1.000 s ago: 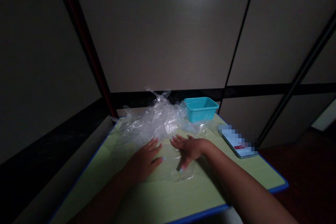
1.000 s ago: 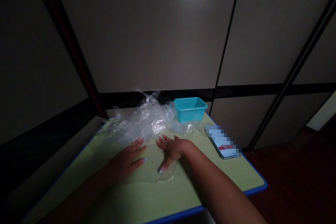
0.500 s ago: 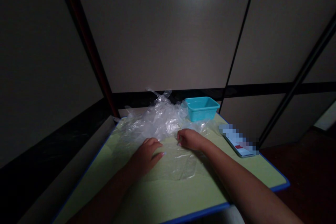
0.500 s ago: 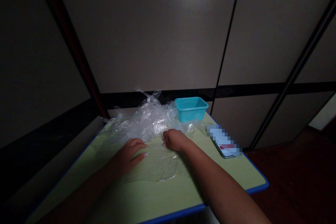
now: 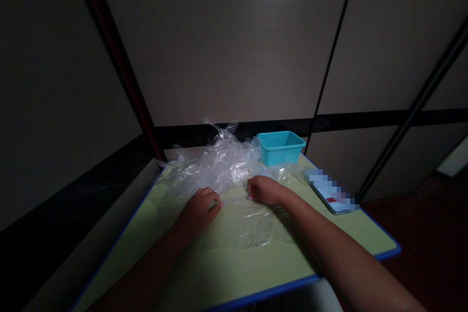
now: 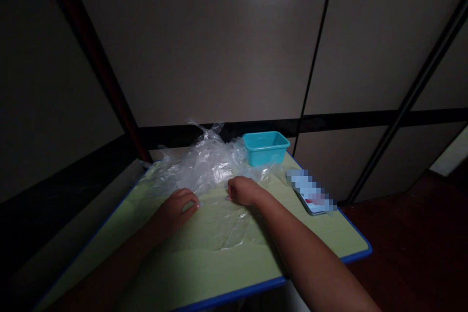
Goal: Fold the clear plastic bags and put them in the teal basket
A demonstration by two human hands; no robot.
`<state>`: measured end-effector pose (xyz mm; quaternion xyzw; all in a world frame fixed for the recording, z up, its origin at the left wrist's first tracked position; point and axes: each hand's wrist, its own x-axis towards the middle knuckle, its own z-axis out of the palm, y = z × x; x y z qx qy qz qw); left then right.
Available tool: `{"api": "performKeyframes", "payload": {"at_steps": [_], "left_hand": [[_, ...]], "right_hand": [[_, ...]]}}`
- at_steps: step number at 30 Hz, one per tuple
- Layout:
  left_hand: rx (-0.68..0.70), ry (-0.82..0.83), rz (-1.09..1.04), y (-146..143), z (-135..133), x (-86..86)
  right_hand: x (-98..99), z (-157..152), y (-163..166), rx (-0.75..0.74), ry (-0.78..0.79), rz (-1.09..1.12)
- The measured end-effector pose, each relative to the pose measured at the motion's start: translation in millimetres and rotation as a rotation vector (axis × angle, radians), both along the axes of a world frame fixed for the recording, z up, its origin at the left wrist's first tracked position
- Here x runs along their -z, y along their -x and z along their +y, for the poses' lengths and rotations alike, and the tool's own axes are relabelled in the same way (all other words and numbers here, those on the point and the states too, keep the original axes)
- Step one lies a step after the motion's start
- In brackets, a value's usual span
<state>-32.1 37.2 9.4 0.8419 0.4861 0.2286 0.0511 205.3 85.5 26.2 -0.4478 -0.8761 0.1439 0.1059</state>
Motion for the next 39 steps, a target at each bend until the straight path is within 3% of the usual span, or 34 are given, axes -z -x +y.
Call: {"api": "performKeyframes", "payload": {"at_steps": [6, 8, 13, 18, 23, 27, 31, 34, 39], "left_hand": [[0.084, 0.004, -0.048, -4, -5, -3.2], [0.092, 0.031, -0.044, -5, -6, -2.1], [-0.039, 0.023, -0.119, -7, -5, -1.3], [0.024, -0.011, -0.153, -9, -7, -4.0], [0.236, 0.089, 0.03, -12, -12, 1.8], [0.286, 0.141, 0.101, -8, -12, 5.8], [0.251, 0.14, 0.083, -5, -8, 9.3], [0.26, 0.138, 0.059, -6, -7, 10.8], [0.262, 0.154, 0.049, -6, -7, 8.1]], "right_hand": [[-13.3, -6, -4, -0.061, 0.074, 0.015], [-21.3, -18, 0, -0.157, 0.183, -0.05], [-39.6, -57, 16, -0.501, 0.469, -0.148], [-55.2, -69, 4, -0.567, 0.69, -0.152], [-71.0, -72, -14, -0.528, 0.465, -0.11], [-71.0, -92, -21, -0.457, 0.326, -0.034], [-49.3, -130, -31, -0.346, 0.227, 0.005], [-26.0, -157, -37, -0.181, 0.216, -0.002], [2.0, -175, -39, -0.072, 0.107, -0.009]]}}
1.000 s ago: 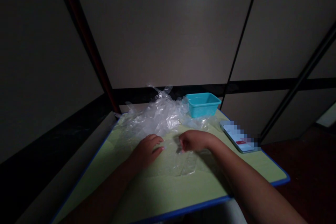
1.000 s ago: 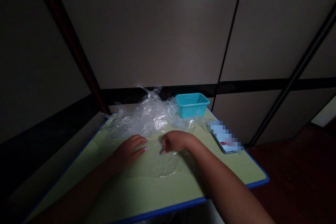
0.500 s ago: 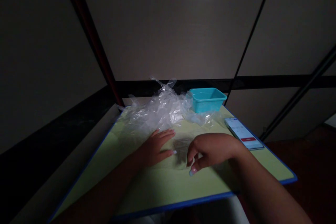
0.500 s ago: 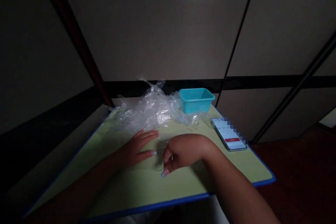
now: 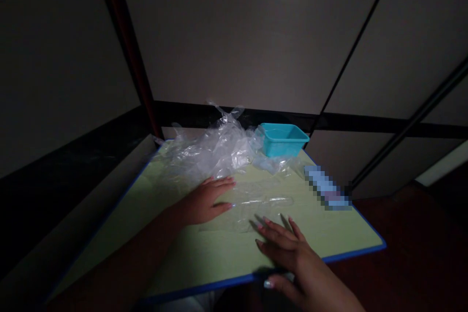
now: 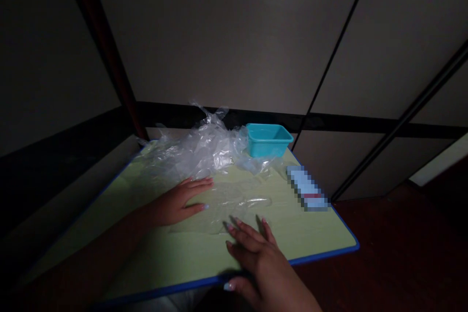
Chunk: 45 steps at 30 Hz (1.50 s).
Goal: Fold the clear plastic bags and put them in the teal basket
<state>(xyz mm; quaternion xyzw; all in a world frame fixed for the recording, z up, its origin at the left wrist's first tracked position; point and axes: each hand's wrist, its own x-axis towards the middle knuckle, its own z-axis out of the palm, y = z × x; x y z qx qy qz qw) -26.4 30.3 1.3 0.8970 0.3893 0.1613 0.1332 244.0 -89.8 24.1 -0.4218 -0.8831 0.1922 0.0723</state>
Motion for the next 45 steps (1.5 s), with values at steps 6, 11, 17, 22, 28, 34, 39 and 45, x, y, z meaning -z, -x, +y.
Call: {"api": "performKeyframes", "payload": {"at_steps": [6, 11, 17, 22, 28, 34, 39, 45], "left_hand": [[-0.021, 0.052, 0.069, 4, 3, 0.0], [-0.016, 0.082, 0.106, 5, 4, 1.4], [-0.025, 0.098, 0.092, 3, 1, -0.3], [0.007, 0.108, 0.083, 3, 1, -0.9], [0.024, 0.126, 0.083, 4, 0, -1.4], [-0.01, 0.061, 0.021, 3, 0, 0.0], [-0.049, 0.056, -0.047, 1, 1, -4.7], [-0.064, 0.065, -0.245, -1, -1, -5.8]], "right_hand": [[19.2, 2, 7, 0.105, -0.263, -0.017], [25.8, 0, 17, 0.074, -0.428, -0.009], [26.8, -2, 25, 0.051, -0.469, -0.027], [29.6, 1, 25, 0.026, -0.425, -0.036], [29.1, 4, 23, 0.006, -0.392, -0.024], [26.5, 8, 18, -0.022, -0.342, -0.047], [23.3, 9, 13, -0.055, -0.302, -0.034], [17.3, 5, 6, -0.089, -0.273, 0.0]]}}
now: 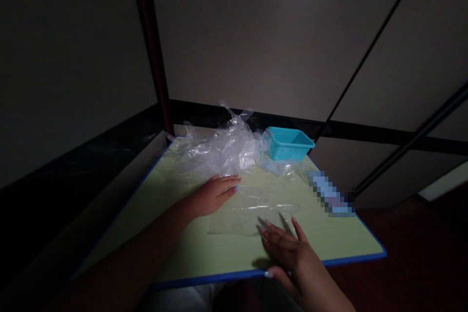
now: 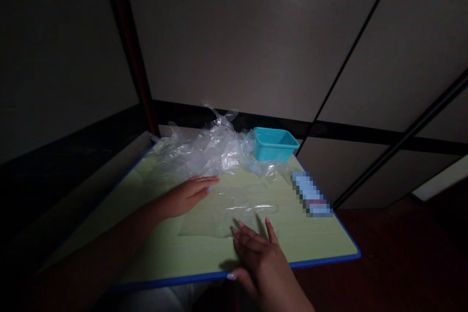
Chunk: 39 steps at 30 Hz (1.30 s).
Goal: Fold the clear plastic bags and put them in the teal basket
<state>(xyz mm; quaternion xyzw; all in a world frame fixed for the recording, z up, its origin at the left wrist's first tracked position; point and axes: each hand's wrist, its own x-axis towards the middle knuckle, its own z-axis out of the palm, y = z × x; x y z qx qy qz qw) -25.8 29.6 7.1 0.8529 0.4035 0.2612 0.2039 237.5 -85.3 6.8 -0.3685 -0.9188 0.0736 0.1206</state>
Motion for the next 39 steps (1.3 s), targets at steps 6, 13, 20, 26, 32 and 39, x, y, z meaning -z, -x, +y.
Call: {"api": "performKeyframes", "payload": {"at_steps": [6, 13, 20, 26, 32, 39], "left_hand": [[-0.03, 0.064, -0.24, -2, -1, -2.0], [0.047, 0.358, -0.463, -4, -2, -1.9], [-0.011, 0.428, -0.72, -4, 5, -12.9], [0.056, 0.802, -0.682, -5, 4, -9.1], [-0.026, 0.761, -0.654, -10, 0, -5.6], [-0.039, 0.52, -0.62, -3, 5, -14.2]], "right_hand": [[5.1, -9, -12, -0.06, -0.041, 0.014], [-1.1, -14, -19, -0.054, -0.014, -0.004], [-2.4, -4, -23, -0.059, 0.053, 0.032], [-17.7, 2, -20, -0.014, 0.191, 0.096], [-36.3, 18, -14, -0.002, 0.311, 0.231], [-35.9, 36, -12, 0.005, 0.343, 0.335]]}}
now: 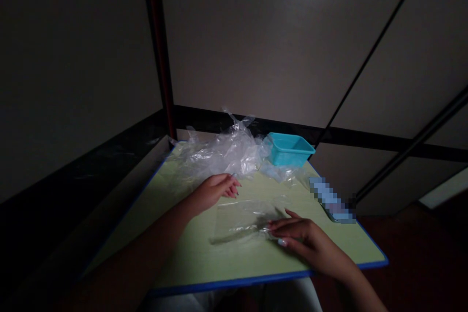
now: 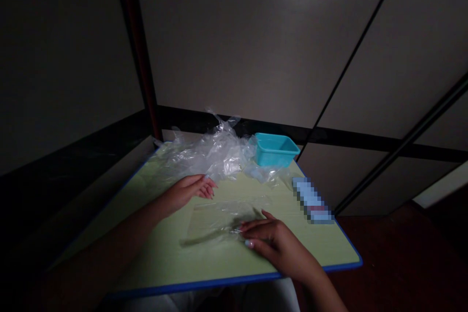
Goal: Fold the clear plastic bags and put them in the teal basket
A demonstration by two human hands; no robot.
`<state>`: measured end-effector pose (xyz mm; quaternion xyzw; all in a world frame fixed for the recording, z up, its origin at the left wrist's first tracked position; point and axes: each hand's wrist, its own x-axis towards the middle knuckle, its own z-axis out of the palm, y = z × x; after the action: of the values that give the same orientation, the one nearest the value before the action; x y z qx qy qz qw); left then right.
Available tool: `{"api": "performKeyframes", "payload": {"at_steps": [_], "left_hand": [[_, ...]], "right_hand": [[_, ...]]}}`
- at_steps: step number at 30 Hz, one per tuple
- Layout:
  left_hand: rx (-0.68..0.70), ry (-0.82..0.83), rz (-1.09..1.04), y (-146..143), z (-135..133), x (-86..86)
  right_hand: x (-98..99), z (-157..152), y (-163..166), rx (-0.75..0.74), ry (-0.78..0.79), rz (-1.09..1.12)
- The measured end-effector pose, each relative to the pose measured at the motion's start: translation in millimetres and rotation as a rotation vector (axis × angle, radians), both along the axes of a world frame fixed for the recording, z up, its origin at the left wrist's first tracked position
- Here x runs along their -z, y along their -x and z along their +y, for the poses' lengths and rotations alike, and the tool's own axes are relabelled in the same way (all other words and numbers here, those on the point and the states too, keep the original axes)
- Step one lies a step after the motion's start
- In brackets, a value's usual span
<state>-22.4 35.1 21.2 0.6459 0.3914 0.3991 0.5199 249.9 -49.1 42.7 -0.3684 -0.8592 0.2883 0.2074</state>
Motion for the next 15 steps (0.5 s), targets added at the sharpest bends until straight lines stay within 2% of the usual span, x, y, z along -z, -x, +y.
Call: {"api": "performKeyframes", "payload": {"at_steps": [7, 15], "left_hand": [[-0.002, -0.059, 0.106, 0, -3, -0.3], [-0.047, 0.043, 0.144, 0, 3, 9.8]], "right_hand": [[-9.3, 15, 3, 0.006, 0.062, 0.043], [-19.2, 48, 6, -0.163, 0.254, 0.076]]}}
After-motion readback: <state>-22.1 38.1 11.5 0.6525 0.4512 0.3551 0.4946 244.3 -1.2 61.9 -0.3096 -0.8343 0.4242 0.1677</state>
